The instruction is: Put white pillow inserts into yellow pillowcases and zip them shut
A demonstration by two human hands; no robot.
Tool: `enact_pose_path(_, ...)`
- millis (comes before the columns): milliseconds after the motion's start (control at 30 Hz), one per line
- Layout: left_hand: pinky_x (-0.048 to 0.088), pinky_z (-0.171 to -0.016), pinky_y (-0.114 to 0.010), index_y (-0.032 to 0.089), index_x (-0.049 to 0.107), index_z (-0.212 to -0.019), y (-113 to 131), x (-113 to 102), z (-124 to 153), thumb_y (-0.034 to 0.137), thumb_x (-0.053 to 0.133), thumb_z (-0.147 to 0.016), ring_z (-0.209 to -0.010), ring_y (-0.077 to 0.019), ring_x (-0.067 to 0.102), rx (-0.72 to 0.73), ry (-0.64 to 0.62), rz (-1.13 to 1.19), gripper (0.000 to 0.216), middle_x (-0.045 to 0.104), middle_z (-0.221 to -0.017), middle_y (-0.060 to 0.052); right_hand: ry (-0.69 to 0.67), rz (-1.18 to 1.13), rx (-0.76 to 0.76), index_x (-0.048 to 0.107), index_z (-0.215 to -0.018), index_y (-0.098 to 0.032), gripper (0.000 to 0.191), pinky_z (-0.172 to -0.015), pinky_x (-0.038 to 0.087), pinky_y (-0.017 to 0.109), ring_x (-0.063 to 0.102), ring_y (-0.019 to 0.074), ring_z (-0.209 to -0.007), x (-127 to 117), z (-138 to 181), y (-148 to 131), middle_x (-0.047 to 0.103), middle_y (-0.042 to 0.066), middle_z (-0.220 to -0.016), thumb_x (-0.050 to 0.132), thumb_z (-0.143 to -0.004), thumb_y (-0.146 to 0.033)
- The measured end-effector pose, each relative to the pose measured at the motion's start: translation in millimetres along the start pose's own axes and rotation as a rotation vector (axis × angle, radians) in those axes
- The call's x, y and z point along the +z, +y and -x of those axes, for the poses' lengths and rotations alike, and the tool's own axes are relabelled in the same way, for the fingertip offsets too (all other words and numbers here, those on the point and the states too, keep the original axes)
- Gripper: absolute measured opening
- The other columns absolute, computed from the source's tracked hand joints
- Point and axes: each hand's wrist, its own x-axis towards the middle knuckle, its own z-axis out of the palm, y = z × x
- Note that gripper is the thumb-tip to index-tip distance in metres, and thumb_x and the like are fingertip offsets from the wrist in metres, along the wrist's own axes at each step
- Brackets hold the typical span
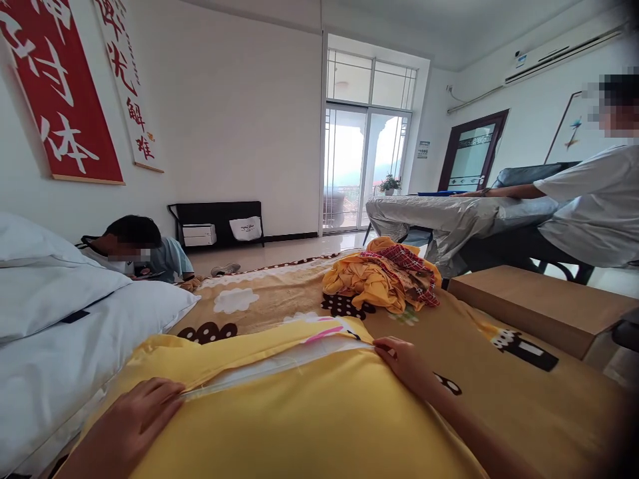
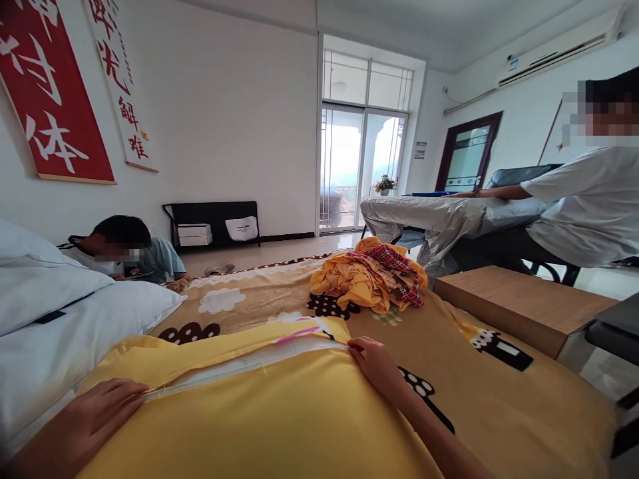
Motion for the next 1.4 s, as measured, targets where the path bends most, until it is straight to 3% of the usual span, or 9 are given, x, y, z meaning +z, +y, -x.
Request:
enact_pose_path(300,0.051,-0.071,-0.03,0.024,0.066,-0.078,16,2,-19,0.066,0.051,-0.076,-0.079,-0.0221,0.063,-0.134,-0.063,0.011,0.044,0.066,-0.08,-0.003,-0.024,-0.122,0.022,0.074,-0.072,-0.021,0.032,-0.066,0.049,0.033,0.063,0.022,-0.068,-3,-13,17,0.072,0.006,-0.072,0.059,-0.07,-0.05)
enact_pose_path(500,0.051,-0.077,-0.037,0.022,0.065,-0.084,24,3,-22,0.044,0.043,-0.084,-0.086,-0.0248,0.063,-0.074,-0.003,-0.056,0.031,0.068,-0.09,-0.007,-0.058,-0.218,0.018,0.073,-0.076,-0.018,0.043,-0.062,0.049,0.03,0.064,0.0211,-0.068,-3,-12,26,0.072,0.007,-0.072,0.055,-0.071,-0.056)
enact_pose_path(633,0.048,-0.097,-0.041,0.023,0.064,-0.114,88,7,-22,0.029,0.033,-0.089,-0.111,-0.0251,0.06,0.102,-0.038,-0.039,0.04,0.065,-0.121,-0.009,-0.011,-0.188,0.0,0.069,-0.074,-0.019,0.037,-0.061,0.048,0.031,0.063,0.0209,-0.067,6,-14,25,0.07,0.006,-0.071,0.054,-0.073,-0.053)
enact_pose_path(767,0.034,-0.114,-0.041,0.02,0.042,-0.144,164,20,-33,0.042,0.039,-0.092,-0.136,-0.0248,0.041,0.333,-0.353,0.04,0.056,0.044,-0.148,-0.01,0.067,-0.121,-0.009,0.068,-0.075,-0.021,0.031,-0.064,0.048,0.034,0.06,0.0217,-0.067,14,-13,20,0.068,0.006,-0.073,0.052,-0.076,-0.048)
enact_pose_path(867,0.03,-0.116,-0.044,0.013,0.04,-0.144,192,33,-49,0.049,0.04,-0.091,-0.138,-0.0283,0.038,0.371,-0.476,0.032,0.064,0.04,-0.15,-0.015,0.085,-0.095,-0.035,0.072,-0.078,-0.022,0.033,-0.071,0.049,0.034,0.062,0.022,-0.074,15,-5,18,0.068,0.007,-0.082,0.05,-0.081,-0.048)
enact_pose_path(967,0.028,-0.116,-0.046,0.011,0.041,-0.144,197,44,-64,0.051,0.033,-0.093,-0.139,-0.0281,0.036,0.344,-0.48,0.006,0.065,0.04,-0.15,-0.015,0.061,-0.078,-0.092,0.075,-0.092,-0.025,0.038,-0.078,0.05,0.032,0.064,0.0214,-0.084,15,6,20,0.068,0.008,-0.093,0.046,-0.087,-0.049)
enact_pose_path(1100,0.032,-0.111,-0.052,0.012,0.042,-0.143,198,54,-66,0.051,0.027,-0.095,-0.136,-0.0303,0.04,0.153,-0.386,-0.152,0.064,0.043,-0.148,-0.014,0.05,-0.051,-0.12,0.068,-0.116,-0.025,0.044,-0.086,0.049,0.033,0.063,0.0214,-0.097,19,20,28,0.065,0.009,-0.109,0.041,-0.092,-0.049)
enact_pose_path(1267,0.038,-0.105,-0.051,0.012,0.046,-0.141,197,55,-49,0.049,0.03,-0.094,-0.127,-0.0316,0.05,0.0,-0.265,-0.344,0.062,0.054,-0.139,-0.017,0.052,-0.115,-0.057,0.07,-0.11,-0.017,0.045,-0.087,0.049,0.036,0.063,0.0231,-0.097,19,26,31,0.064,0.013,-0.109,0.043,-0.09,-0.048)
enact_pose_path(1400,0.04,-0.106,-0.047,0.014,0.051,-0.137,178,46,-40,0.042,0.031,-0.094,-0.126,-0.027,0.052,0.028,-0.262,-0.335,0.056,0.056,-0.138,-0.013,0.021,-0.177,-0.065,0.071,-0.106,-0.018,0.044,-0.084,0.049,0.035,0.064,0.0226,-0.092,9,23,26,0.067,0.012,-0.104,0.043,-0.09,-0.047)
